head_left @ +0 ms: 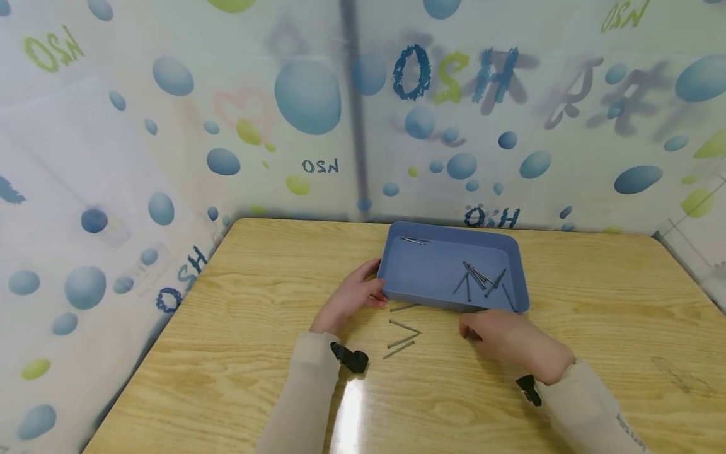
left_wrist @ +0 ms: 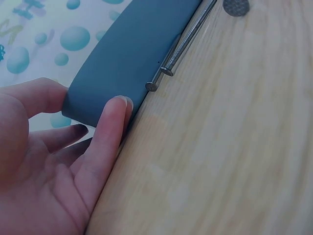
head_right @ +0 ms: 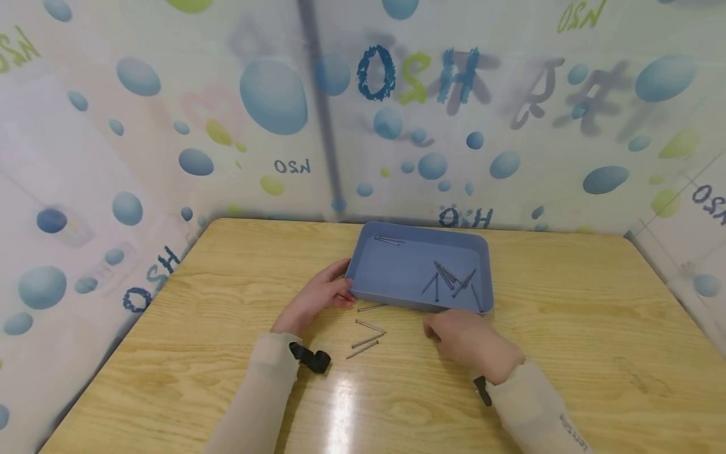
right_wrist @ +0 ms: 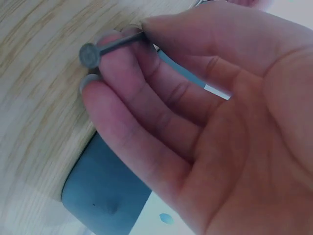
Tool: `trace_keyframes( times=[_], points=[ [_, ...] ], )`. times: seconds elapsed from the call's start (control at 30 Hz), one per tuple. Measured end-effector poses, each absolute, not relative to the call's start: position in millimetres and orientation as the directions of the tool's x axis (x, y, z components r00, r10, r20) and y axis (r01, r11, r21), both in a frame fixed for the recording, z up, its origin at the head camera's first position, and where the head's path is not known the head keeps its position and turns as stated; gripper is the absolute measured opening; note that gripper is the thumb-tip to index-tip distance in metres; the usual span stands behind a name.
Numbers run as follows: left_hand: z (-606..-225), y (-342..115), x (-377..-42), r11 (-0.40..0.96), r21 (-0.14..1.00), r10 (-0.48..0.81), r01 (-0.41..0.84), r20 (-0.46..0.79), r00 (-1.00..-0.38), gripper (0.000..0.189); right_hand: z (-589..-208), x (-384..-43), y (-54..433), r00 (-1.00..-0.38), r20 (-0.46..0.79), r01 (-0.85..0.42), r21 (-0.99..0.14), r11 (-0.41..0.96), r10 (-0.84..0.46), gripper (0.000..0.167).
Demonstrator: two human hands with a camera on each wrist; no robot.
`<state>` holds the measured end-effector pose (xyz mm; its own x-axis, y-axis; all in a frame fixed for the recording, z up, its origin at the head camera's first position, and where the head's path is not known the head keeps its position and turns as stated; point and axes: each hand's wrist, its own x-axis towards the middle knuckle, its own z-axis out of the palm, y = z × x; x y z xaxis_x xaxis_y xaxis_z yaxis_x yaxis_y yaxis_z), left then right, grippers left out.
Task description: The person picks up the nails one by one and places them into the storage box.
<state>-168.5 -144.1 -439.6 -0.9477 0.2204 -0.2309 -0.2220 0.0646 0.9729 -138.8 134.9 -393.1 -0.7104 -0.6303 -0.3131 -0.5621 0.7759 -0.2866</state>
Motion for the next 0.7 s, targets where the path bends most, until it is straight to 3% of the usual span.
trace_keyframes(
  times=[0.4,0.7],
  points=[
    [-447.6,-145.1,-171.6,0.082,0.977,0.214,-0.195,-0.209,-0.954,0.057,-394.3,-140.0,132.1,-0.722,-0.297,-0.55,-0.302,0.779,-0.625,0.01],
    [-427.9,-143.9,-164.1,0.07,0.974,0.254,-0.215,-0.226,-0.941,0.059,-387.0,-140.4,130.5,-0.716,-0.301,-0.539,-0.335,0.773,-0.629,0.013]
  ],
)
